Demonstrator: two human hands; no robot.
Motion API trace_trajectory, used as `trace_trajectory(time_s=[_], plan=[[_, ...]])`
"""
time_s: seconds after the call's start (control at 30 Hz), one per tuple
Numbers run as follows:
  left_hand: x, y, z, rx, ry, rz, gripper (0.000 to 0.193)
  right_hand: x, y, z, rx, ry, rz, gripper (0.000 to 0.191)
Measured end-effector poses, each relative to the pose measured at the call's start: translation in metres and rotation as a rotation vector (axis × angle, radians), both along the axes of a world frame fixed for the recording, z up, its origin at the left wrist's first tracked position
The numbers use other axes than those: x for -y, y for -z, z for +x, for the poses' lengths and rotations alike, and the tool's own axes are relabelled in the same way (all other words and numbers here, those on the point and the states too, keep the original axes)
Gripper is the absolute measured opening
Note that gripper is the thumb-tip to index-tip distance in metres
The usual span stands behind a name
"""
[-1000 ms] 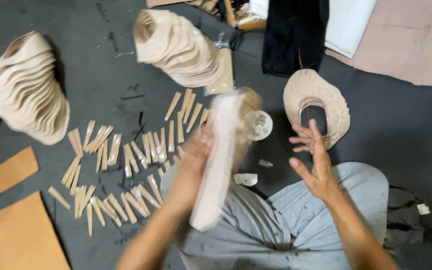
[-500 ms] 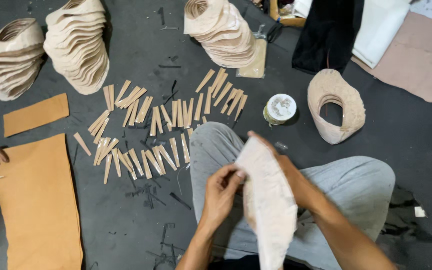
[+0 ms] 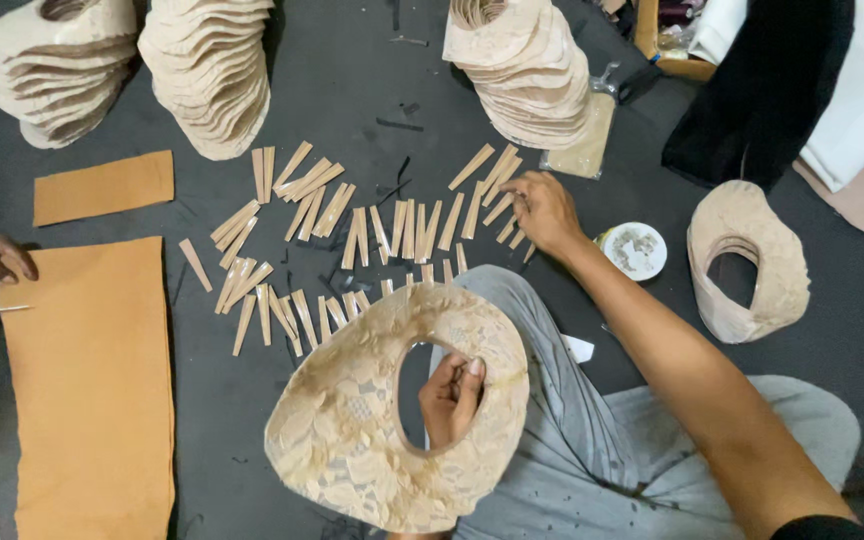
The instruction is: The person sits cross-legged on the floor and fits a lace fabric cover over a shoe toe-cap upper, folding and pressing the fabric edge into the seam. They use wooden clothespins to clip the fabric in place, reposition the upper, and work the edge around the opening by hand.
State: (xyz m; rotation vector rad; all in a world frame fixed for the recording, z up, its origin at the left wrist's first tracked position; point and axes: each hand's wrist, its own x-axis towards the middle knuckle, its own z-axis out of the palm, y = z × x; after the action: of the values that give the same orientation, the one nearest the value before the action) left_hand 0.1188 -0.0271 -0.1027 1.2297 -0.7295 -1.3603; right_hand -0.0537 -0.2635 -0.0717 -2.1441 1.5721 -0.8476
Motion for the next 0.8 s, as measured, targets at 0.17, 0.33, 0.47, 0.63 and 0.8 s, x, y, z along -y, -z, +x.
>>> trace_trajectory(time_s=[0.17,0.33,0.47,0.63,0.8], plan=[[-0.002,0.009,0.007,0.092,0.022,0.019,0.01,0.049,0.013,0.028,-0.199,-0.151,-0.154,0.042],[-0.004,0.013,0.011,0.14,0.05,0.025,0.016,0.074,0.021,0.035,-0.388,-0.217,-0.109,0.029],[-0.007,0.012,0.011,0.203,0.039,0.056,0.018,0.082,0.03,0.033,-0.408,-0.273,-0.127,0.019],[-0.007,0.028,0.017,0.14,0.105,0.041,0.018,0.088,0.03,0.037,-0.433,-0.262,-0.135,0.023],[-0.002,0.039,0.02,0.2,0.092,-0.011,0.013,0.091,0.005,0.039,-0.134,-0.203,-0.169,0.012]])
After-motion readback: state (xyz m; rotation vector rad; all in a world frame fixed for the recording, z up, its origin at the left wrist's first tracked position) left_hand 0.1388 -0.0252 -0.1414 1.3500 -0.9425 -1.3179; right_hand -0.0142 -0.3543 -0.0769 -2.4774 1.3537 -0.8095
